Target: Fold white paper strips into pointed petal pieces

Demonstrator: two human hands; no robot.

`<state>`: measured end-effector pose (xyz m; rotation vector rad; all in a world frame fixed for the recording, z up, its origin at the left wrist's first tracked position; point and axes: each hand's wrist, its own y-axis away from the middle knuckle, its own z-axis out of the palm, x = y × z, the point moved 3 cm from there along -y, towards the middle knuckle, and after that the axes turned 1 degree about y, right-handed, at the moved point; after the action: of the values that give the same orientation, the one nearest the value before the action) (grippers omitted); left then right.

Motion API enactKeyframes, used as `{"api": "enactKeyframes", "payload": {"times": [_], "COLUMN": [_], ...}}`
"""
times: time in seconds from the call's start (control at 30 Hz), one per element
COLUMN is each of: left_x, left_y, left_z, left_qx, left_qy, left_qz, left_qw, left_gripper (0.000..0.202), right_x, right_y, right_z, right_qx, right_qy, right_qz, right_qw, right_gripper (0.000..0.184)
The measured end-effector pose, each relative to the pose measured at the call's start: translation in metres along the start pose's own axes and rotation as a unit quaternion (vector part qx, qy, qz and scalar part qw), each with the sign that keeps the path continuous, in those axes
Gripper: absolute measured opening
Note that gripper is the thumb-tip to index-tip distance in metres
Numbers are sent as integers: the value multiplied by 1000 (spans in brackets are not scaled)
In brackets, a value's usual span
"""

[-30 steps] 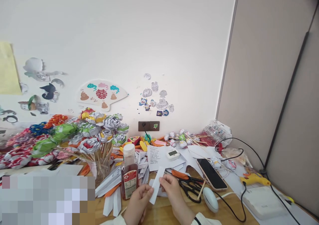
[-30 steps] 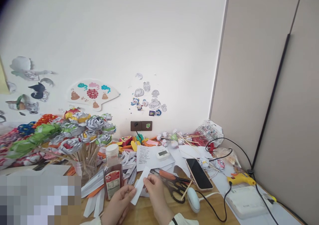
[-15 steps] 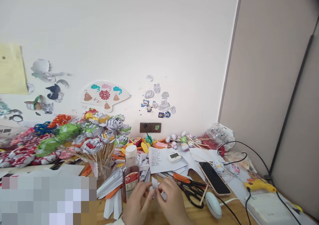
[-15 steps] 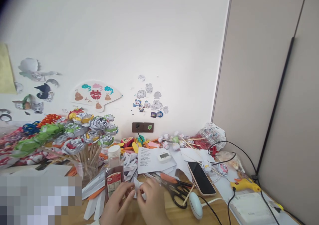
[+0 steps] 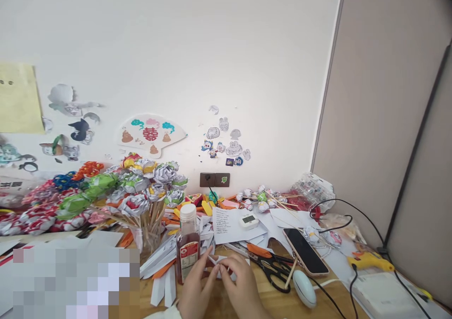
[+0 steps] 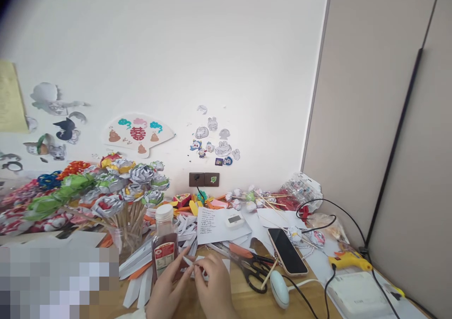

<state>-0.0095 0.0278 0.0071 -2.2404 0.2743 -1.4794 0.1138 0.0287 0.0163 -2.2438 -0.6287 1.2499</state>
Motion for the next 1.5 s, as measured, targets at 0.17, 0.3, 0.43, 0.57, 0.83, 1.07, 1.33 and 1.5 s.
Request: {"api": "enactKeyframes", "payload": {"times": [0.17, 0.3, 0.43, 0.57, 0.83, 1.07, 1.33, 1.5], "left_x": [-3, -2, 3, 7, 6, 2, 1, -3], "left_y": [0, 1, 2, 3, 2, 0, -3, -2], "left_z": [3, 6, 5, 4, 4, 5, 3, 5], "left_qx": [-30, -65, -82, -97, -88, -63, -42, -43], "left_qy": [-27, -40, -34, -34, 21, 42, 67, 66], "left_qz": [57, 109, 124, 122, 69, 50, 5, -3], "left_qw": [998, 991, 988, 987, 994, 996, 997, 997], "left_gripper": [39, 38, 37, 38, 32, 31, 31, 31], "right_x": [14, 20, 22, 20, 6, 6, 2, 5], "right_y": [0, 0, -2, -4, -1, -2, -3, 0], "right_z": [6, 10, 10, 9, 5, 1, -1, 1], "right_qx": [-11, -12, 0, -11, -56, -47, -58, -53], "right_qy": [-145, -210, -267, -342, -465, -450, -451, -442], "right_qz": [83, 108, 119, 119, 177, 186, 180, 181], "right_qw": [986, 972, 956, 932, 866, 872, 872, 877], "right_gripper": [21, 23, 27, 29, 23, 21, 21, 24]}}
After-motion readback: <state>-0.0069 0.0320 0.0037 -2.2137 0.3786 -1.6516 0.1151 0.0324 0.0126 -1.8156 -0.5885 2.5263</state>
